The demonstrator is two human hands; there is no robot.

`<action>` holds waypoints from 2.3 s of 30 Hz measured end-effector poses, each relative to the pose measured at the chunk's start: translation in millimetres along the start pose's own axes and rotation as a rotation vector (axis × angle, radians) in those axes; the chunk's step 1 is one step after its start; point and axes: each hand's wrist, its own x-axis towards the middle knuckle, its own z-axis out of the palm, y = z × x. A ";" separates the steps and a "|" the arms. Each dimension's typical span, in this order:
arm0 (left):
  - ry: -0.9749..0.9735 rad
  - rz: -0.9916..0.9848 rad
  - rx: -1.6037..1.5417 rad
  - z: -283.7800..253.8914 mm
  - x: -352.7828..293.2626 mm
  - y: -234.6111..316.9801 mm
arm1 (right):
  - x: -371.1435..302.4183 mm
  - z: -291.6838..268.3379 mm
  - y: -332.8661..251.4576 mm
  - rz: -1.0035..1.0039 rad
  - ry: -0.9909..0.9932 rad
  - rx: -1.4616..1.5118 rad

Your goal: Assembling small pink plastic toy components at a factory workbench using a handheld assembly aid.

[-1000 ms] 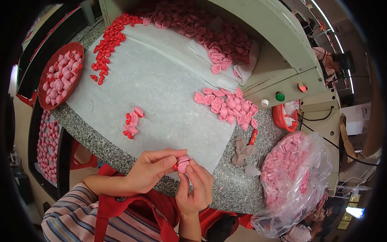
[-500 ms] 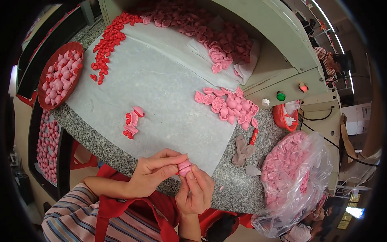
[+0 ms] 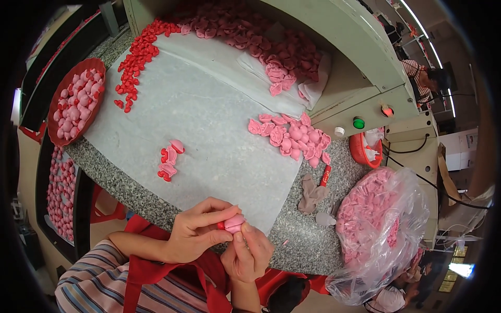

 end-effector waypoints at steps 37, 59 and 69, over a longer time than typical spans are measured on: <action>-0.124 0.041 -0.061 -3.5 3.5 -3.0 | 17.9 -19.4 21.5 0.406 -0.245 0.617; -0.112 -0.095 -0.194 -9.0 12.0 0.7 | 5.5 4.4 10.0 0.782 -0.034 1.182; -0.099 -0.030 0.033 -13.6 14.1 1.4 | -1.7 7.0 10.8 0.797 -0.054 1.228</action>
